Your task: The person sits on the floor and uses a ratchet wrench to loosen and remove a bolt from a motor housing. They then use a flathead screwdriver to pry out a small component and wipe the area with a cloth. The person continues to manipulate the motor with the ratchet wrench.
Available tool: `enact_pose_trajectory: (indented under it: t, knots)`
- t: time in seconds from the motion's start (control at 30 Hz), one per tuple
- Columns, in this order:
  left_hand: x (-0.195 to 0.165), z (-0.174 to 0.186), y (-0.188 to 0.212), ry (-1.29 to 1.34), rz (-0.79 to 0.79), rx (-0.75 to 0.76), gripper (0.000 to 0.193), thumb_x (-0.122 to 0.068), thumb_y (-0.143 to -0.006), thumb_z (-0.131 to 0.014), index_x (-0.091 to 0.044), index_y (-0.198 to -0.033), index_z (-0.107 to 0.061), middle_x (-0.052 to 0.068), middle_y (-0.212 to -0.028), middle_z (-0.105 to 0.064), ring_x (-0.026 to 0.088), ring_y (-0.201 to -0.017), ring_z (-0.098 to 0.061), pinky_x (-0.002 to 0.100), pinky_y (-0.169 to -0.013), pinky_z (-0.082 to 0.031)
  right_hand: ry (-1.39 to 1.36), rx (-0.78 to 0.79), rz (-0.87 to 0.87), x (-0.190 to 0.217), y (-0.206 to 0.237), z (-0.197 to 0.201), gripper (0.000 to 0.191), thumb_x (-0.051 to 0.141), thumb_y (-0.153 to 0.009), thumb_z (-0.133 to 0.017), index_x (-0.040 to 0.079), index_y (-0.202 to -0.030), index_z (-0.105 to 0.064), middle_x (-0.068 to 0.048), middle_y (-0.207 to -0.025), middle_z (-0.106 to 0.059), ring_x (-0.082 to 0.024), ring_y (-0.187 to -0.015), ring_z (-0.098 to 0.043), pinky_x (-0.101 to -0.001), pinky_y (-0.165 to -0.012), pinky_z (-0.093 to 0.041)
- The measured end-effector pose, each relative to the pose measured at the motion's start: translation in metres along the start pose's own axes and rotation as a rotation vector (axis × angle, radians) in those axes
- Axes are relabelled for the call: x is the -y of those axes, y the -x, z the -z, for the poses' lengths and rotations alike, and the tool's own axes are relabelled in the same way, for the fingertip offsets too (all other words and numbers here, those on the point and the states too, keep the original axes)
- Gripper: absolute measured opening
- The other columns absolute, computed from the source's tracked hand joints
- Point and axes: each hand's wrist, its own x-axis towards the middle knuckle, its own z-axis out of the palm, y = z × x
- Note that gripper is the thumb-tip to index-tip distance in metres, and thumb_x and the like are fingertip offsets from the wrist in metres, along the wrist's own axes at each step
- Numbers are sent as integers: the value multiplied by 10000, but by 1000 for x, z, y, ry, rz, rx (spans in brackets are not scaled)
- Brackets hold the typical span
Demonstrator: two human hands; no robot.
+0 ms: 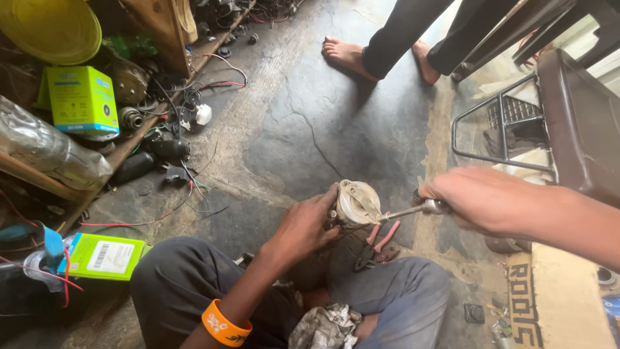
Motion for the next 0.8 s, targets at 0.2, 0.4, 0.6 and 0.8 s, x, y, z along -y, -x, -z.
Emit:
enact_pose_trajectory:
  t: [0.2,0.4,0.6,0.8]
  knots:
    - [6,-2,3,44,-113,-54,962,-170,-776,-813,-50,-1577,-294,233,-1139,-660,425,-999,-661,487,-852,-542,453,-650,573,-13,-21,-4,279,111,-736,-654,189,-992,-729,-33,-1091,-733,-292,-1414,-469,-561,-1215,-137]
    - [5,-2,4,32,-29,-33,918,-201,-780,-819,-65,-1545,-330,224,-1184,-666,420,-986,-684,483,-853,-549,336,-150,57,-10,-11,5,259,258,-903,-609,257,-1162,-594,3,-1087,-746,-198,-1093,-691,-387,-1037,-516]
    - [-2,4,4,23,-53,-56,937,-189,-763,-834,-47,-1538,-328,232,-1250,-658,436,-1021,-676,487,-877,-546,-664,353,-250,-11,-3,12,193,254,-968,-675,106,-1093,-671,-74,-931,-774,-257,-679,-770,-434,-627,-643]
    - [0,2,2,25,-36,-25,956,-180,-762,-826,-38,-1555,-311,241,-1206,-659,424,-1042,-677,469,-902,-550,415,-331,194,-8,12,-12,112,320,-889,-596,292,-995,-573,66,-1115,-750,-215,-1158,-685,-431,-1112,-498]
